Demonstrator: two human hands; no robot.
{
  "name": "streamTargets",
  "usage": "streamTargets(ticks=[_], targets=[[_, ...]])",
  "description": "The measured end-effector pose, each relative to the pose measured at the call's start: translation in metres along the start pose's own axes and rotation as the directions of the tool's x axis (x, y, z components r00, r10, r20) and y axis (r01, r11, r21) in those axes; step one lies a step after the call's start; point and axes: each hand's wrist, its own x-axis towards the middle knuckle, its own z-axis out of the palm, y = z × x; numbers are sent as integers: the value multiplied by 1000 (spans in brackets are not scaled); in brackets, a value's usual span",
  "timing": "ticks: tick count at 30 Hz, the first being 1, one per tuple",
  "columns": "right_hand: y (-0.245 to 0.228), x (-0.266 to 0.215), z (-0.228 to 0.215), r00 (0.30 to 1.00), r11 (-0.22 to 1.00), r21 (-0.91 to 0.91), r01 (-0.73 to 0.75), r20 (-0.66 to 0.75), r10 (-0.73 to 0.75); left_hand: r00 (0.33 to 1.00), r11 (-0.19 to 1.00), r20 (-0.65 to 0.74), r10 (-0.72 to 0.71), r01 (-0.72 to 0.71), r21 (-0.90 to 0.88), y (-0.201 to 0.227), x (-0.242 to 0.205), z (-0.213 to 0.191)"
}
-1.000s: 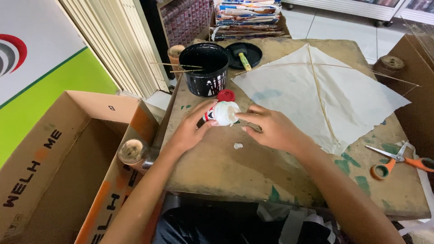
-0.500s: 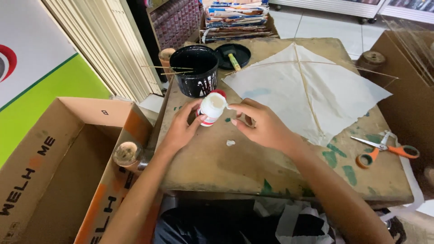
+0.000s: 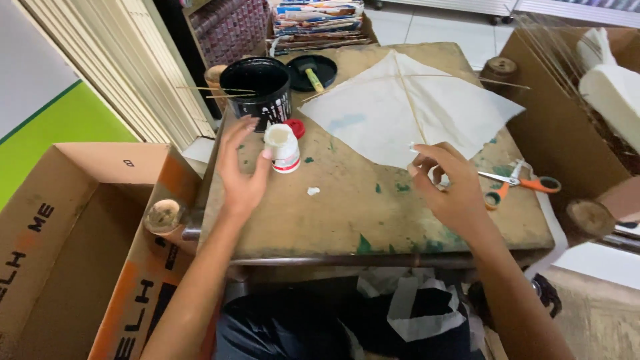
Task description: Applying glue to a kite frame and attaching paper to assemble a kite.
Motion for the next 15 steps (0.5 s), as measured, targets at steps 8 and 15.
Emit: streamTargets(ticks=[8,15], targets=[[17,-31,-27,994,991,-130,37,-98,-50,932,997,358,47,-22,-73,57,-16,111],[29,-42,-44,988,992,-119,-29,-151,11,829,990,543,133,-138,-31,68,-1,179]])
